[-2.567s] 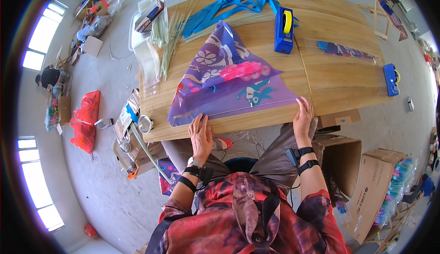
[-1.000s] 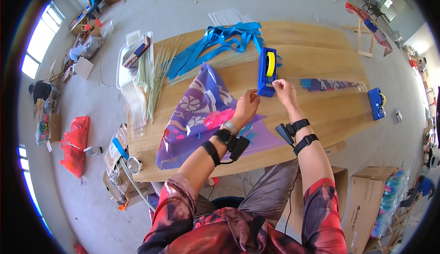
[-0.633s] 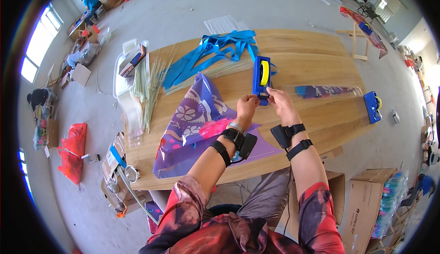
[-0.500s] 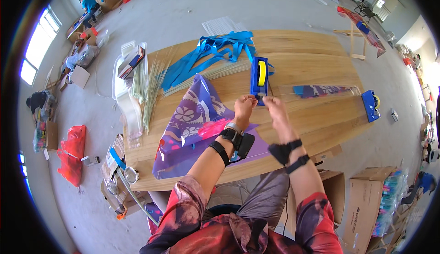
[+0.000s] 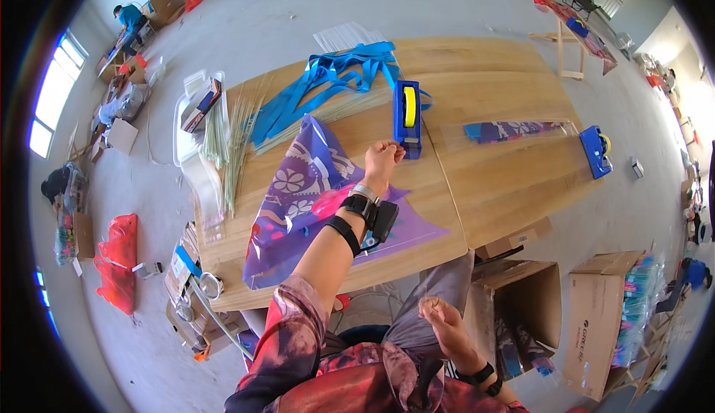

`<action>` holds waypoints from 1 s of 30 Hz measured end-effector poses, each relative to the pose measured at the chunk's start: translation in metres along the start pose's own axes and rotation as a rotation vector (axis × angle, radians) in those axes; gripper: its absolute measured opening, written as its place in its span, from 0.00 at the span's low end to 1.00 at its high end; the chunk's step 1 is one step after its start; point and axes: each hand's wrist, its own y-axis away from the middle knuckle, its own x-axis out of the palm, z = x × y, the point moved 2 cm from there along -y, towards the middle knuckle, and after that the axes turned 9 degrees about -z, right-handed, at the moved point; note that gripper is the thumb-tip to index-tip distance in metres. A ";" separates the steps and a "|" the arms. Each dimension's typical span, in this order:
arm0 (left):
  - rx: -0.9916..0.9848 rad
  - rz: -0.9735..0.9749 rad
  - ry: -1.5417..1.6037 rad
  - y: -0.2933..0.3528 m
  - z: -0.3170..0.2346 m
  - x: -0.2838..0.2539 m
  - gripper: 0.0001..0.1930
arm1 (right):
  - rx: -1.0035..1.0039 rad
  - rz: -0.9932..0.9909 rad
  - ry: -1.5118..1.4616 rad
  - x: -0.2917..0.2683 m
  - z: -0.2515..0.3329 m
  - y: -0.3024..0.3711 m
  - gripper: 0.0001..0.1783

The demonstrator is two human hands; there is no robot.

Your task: Assemble a kite by attaching spars and structural components to the kite skin.

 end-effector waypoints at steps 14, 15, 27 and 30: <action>0.013 -0.142 -0.057 0.004 -0.001 0.013 0.11 | 0.007 0.121 -0.036 -0.002 -0.020 -0.006 0.05; 0.010 -0.143 -0.065 0.002 -0.002 0.012 0.11 | 0.010 0.118 -0.043 -0.001 -0.020 -0.003 0.05; 0.096 -0.045 -0.264 -0.001 -0.006 0.016 0.09 | 0.045 0.150 0.029 -0.015 -0.037 -0.008 0.04; 0.128 -0.099 -0.285 0.002 -0.002 0.028 0.10 | 0.048 0.098 0.029 -0.025 -0.048 -0.010 0.04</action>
